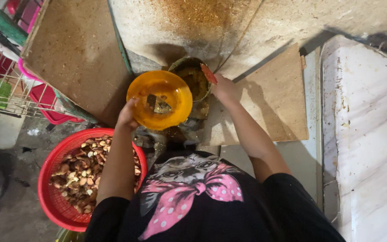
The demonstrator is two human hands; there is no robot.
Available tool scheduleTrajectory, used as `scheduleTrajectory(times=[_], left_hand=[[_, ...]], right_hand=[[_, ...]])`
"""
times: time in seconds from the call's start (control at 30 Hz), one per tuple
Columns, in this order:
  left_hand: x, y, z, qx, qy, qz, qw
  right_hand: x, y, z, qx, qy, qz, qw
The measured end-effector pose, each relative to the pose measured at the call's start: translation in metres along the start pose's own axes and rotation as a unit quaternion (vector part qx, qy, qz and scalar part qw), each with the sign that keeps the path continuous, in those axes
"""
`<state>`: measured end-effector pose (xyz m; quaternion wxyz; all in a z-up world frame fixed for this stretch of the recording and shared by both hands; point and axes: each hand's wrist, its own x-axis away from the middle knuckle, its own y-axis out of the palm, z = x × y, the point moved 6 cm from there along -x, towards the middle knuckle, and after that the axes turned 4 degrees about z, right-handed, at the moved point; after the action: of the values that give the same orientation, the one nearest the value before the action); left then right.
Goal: The person places nut pieces into a manual grinder and operates it to produce a yellow paste. They repeatedly transfer the paste from the grinder into a bucket using a red spatula and their hands, then add more nuts to continue grinding.
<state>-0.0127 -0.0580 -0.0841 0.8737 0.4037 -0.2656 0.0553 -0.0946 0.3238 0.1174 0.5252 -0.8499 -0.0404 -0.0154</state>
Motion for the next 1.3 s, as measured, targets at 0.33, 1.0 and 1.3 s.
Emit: scheduleTrajectory(times=[0.33, 1.0, 1.3], left_hand=[[0.014, 0.043, 0.007, 0.047, 0.014, -0.028, 0.998], [0.03, 0.013, 0.026, 0.053, 0.07, 0.034, 0.996], [0.04, 0.028, 0.043, 0.051, 0.109, -0.028, 0.992]], right_hand=[[-0.001, 0.024, 0.022, 0.028, -0.041, 0.019, 0.999], [-0.134, 0.146, 0.003, 0.355, -0.232, 0.04, 0.905], [-0.122, 0.169, 0.039, 0.405, -0.216, -0.015, 0.888]])
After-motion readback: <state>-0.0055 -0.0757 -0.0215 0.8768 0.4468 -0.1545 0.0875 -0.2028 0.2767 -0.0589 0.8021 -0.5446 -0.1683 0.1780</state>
